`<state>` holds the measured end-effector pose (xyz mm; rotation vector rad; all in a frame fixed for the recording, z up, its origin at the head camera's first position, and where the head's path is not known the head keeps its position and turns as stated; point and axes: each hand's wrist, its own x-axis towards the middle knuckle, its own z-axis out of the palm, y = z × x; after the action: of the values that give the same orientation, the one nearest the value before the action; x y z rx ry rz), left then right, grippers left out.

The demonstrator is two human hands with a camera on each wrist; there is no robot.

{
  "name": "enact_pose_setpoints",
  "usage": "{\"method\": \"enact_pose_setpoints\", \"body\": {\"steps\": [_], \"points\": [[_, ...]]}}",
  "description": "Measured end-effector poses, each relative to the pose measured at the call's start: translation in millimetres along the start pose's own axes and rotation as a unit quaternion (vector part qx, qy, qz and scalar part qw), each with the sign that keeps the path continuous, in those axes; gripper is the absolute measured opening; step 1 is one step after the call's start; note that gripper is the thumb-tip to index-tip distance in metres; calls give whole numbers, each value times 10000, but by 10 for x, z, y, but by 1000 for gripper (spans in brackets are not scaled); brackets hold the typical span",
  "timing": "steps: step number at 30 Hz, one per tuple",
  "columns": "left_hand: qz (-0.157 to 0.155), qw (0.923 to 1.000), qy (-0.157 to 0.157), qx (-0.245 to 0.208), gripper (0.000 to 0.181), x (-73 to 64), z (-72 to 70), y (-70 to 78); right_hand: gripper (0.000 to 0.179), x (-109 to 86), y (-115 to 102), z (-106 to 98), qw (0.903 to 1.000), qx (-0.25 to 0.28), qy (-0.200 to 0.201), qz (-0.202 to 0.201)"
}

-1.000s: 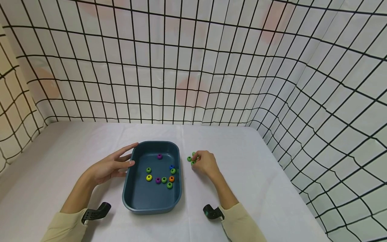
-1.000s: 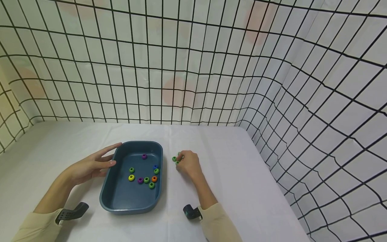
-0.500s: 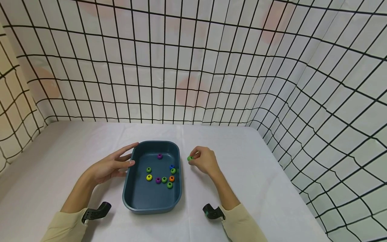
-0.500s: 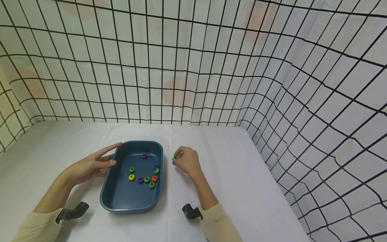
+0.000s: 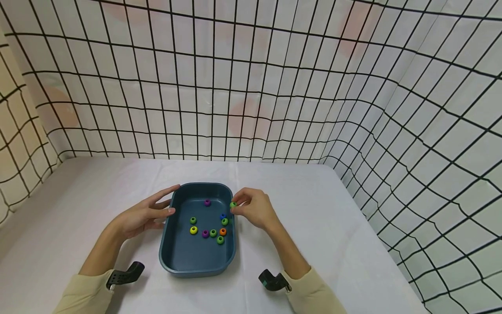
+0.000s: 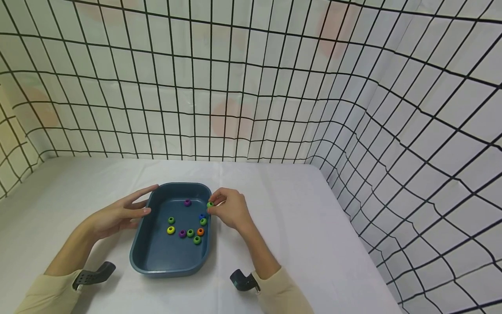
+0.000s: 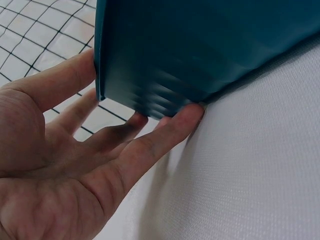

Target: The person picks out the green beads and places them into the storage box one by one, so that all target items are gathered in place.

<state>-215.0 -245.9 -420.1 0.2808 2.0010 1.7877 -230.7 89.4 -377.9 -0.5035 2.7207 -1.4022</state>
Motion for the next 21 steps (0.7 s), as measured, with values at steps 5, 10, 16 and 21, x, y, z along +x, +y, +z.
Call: {"method": "enact_pose_setpoints", "body": {"steps": [5,10,16,21], "points": [[-12,10000,-13,-17,81,-7,0,11,17,-35,-63,56,9996,112,-189,-182],[-15,10000,8,7,81,-9,2,7,16,-70,-117,128,9990,72,-326,-289],[-31,10000,37,22,80,-5,2,-8,16,-76,-116,198,9983,74,-427,-388],[-29,10000,54,57,81,-6,-2,-12,16,-67,-95,215,9985,62,-406,-370]]}}
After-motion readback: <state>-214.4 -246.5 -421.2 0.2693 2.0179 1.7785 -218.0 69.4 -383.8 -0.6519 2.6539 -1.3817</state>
